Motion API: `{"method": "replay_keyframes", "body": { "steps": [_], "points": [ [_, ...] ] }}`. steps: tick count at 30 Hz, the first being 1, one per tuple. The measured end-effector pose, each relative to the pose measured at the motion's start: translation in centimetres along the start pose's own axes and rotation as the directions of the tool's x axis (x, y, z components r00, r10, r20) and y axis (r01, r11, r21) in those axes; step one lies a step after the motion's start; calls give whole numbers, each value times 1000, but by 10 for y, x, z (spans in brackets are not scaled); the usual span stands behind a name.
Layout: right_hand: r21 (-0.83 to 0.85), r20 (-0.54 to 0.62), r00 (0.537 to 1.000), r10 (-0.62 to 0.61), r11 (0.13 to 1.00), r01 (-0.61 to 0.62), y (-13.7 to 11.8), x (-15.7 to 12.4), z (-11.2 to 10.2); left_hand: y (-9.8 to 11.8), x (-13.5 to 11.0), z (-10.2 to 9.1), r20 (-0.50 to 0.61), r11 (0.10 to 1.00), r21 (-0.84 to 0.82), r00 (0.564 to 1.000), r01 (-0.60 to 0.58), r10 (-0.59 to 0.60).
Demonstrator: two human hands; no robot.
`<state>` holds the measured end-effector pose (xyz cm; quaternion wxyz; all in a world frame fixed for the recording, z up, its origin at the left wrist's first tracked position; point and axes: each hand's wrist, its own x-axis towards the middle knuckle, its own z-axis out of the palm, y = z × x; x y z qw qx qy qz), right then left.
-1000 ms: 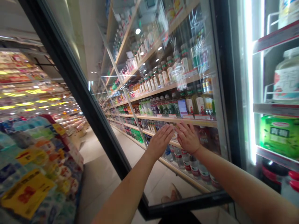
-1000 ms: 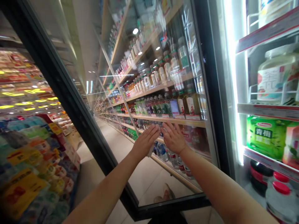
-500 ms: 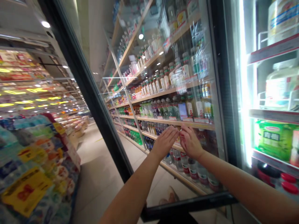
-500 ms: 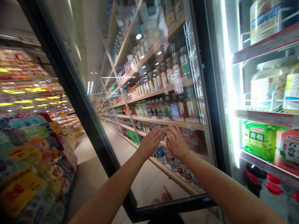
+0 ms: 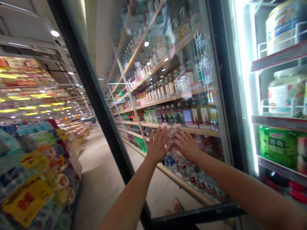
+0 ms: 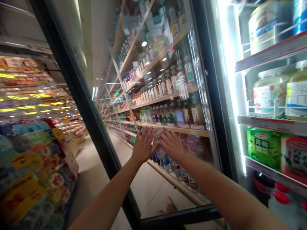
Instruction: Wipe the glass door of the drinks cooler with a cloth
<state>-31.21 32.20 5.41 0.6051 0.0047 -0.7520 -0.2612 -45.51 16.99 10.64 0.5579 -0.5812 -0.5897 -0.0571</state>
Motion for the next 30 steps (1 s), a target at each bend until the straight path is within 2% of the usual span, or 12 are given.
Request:
{"method": "replay_keyframes", "body": {
  "steps": [3,6,10,12,16,20,25,28,30],
  "points": [
    [37,70,997,24,999,-27,0,2,-8,-19,-7,1,-44,997,30,997,71,-70],
    [72,116,991,71,994,-80,6,20,-17,-33,-9,6,-66,983,65,984,171,-167],
    [77,-12,986,164,984,-163,32,53,-22,-34,-12,17,-95,976,80,976,203,-196],
    [75,-70,985,155,986,-150,45,57,-17,-31,-14,22,-113,972,75,970,224,-215],
    [78,-91,995,-28,996,35,52,27,-2,-29,-17,29,-127,971,46,965,235,-227],
    [54,53,986,-156,987,153,48,3,0,-31,-17,30,-119,971,28,965,238,-233],
    [18,134,985,-113,994,111,51,17,-1,-30,-17,31,-143,969,24,960,244,-239],
    [38,113,993,-32,999,28,34,9,7,-29,-17,30,-147,969,24,960,246,-240],
    [71,110,992,-69,996,61,19,-5,12,-29,-17,29,-140,971,17,962,240,-235]
  ]
}}
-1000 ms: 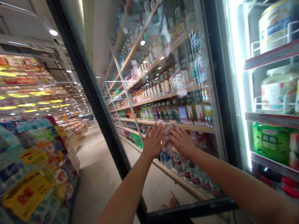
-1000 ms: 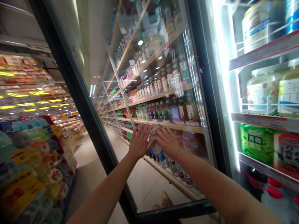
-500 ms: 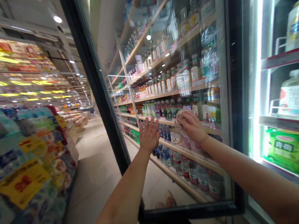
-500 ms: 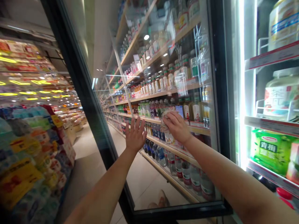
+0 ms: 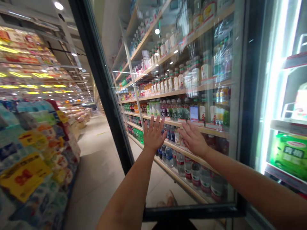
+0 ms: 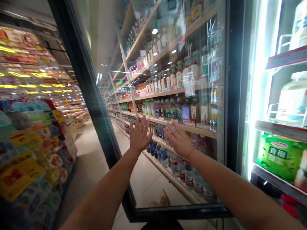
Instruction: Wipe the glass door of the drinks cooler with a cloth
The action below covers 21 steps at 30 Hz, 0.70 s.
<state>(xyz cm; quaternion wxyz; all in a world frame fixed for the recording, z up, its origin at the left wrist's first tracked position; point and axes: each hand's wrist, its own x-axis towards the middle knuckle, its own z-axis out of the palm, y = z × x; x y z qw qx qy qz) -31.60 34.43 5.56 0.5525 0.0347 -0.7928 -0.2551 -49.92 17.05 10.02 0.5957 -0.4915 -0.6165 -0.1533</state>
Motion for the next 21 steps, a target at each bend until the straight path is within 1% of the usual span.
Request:
{"method": "replay_keyframes", "body": {
  "steps": [2,3,4,5,7,9,10,11,12,13,15,16,17,18,19,21],
  "points": [
    [27,25,993,-118,993,117,-10,-8,5,-1,0,-1,10,1000,-6,1000,-7,7],
    [40,37,985,-168,985,167,-11,-8,5,-1,0,-1,15,1000,-6,1000,-8,9],
    [52,37,982,-183,982,181,-8,-4,5,-1,0,-1,21,1000,-5,1000,-7,7],
    [60,24,988,-152,987,150,-3,3,3,-2,-1,-1,28,1000,-5,1000,-3,4],
    [87,-50,999,14,996,-9,11,22,-1,-2,-1,0,44,1000,-8,999,1,-1],
    [135,-132,972,196,975,-178,20,38,-3,-3,-2,1,55,1000,-16,999,2,-1],
    [157,-163,953,254,961,-229,21,42,-3,-3,-2,2,56,1000,-19,998,0,1],
    [173,-187,943,276,954,-245,18,42,-1,-3,-3,2,54,1000,-20,999,-2,3],
    [179,-194,947,257,958,-223,14,39,1,-3,-3,3,49,1000,-19,999,-4,5],
    [180,-185,962,200,969,-167,8,34,4,-3,-3,3,42,1000,-16,999,-7,8],
    [184,-144,989,26,983,1,-3,22,9,-3,-3,3,23,1000,-7,1000,-17,18],
    [186,-122,991,-62,979,84,-6,19,10,-3,-3,3,18,1000,-4,1000,-22,22],
    [184,-101,987,-124,973,141,-6,18,9,-3,-2,3,18,1000,-3,1000,-22,22],
    [175,-91,986,-142,972,156,-3,20,8,-3,-2,3,23,1000,-3,1000,-21,21],
    [156,-95,989,-115,979,129,1,26,6,-3,-2,3,31,1000,-4,999,-19,19],
    [119,-128,992,15,993,0,10,40,2,-3,-2,3,41,1000,-8,999,-13,13]
  ]
}}
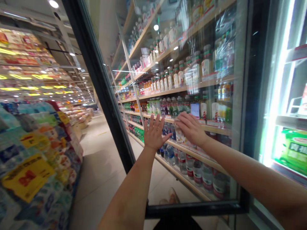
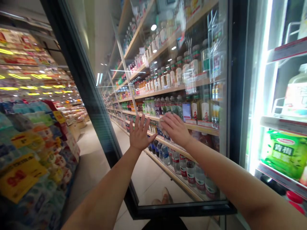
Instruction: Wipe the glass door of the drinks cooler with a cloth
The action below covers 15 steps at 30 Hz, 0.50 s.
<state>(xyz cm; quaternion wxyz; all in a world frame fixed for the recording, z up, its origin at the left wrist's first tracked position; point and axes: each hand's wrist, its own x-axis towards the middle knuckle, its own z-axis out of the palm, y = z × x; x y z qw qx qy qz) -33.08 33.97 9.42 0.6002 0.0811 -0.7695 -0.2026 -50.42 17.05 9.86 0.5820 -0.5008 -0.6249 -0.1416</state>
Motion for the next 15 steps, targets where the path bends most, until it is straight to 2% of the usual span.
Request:
{"method": "replay_keyframes", "body": {
  "steps": [2,4,7,9,10,12,15],
  "points": [
    [-16,-70,988,141,990,-142,1,11,0,0,0,0,1,1000,-8,1000,2,-2],
    [5,-81,981,175,985,-175,-9,11,3,1,0,-1,6,1000,-17,1000,7,-7],
    [27,26,999,38,999,-38,-27,-4,9,1,0,-2,13,1000,-15,1000,9,-8],
    [23,92,995,-44,999,42,-28,-10,9,1,-1,-3,4,1000,-13,1000,8,-8],
    [13,104,994,-46,999,45,-24,-9,7,1,-1,-3,3,1000,-15,1000,10,-10],
    [-13,79,996,27,1000,-26,-10,0,2,2,-1,-2,13,999,-27,1000,23,-23],
    [-41,-47,980,192,980,-194,7,15,-5,2,-1,-1,31,999,-39,999,38,-37]
  ]
}}
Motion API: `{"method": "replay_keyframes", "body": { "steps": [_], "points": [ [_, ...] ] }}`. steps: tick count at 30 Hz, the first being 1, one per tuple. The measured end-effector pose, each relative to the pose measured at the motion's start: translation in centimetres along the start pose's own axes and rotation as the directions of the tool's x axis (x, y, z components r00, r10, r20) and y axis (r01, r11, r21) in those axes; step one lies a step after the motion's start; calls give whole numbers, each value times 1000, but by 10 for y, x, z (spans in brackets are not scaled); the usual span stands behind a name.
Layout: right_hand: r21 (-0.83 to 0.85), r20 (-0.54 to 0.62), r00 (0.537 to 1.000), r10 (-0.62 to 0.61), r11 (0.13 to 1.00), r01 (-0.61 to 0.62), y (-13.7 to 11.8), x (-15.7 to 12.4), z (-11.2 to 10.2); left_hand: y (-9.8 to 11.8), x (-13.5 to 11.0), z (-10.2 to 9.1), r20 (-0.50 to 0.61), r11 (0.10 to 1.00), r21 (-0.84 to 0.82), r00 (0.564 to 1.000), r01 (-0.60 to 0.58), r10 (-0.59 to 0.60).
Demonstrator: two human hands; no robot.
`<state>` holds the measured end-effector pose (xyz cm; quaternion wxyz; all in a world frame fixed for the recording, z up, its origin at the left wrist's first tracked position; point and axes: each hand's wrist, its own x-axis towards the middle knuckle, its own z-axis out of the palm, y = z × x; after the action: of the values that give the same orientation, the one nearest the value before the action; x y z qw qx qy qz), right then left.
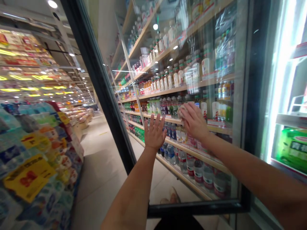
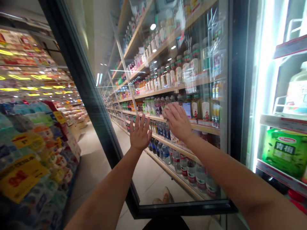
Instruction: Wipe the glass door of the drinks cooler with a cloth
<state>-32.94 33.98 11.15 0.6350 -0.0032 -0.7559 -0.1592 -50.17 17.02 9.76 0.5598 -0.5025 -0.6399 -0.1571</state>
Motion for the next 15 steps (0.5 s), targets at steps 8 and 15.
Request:
{"method": "replay_keyframes", "body": {
  "steps": [8,15],
  "points": [
    [57,159,941,-297,955,292,-4,-29,0,1,0,-1,-18,1000,6,1000,-2,3],
    [28,-50,998,50,998,-48,9,21,-1,0,0,0,-10,1000,21,1000,-4,5]
  ]
}}
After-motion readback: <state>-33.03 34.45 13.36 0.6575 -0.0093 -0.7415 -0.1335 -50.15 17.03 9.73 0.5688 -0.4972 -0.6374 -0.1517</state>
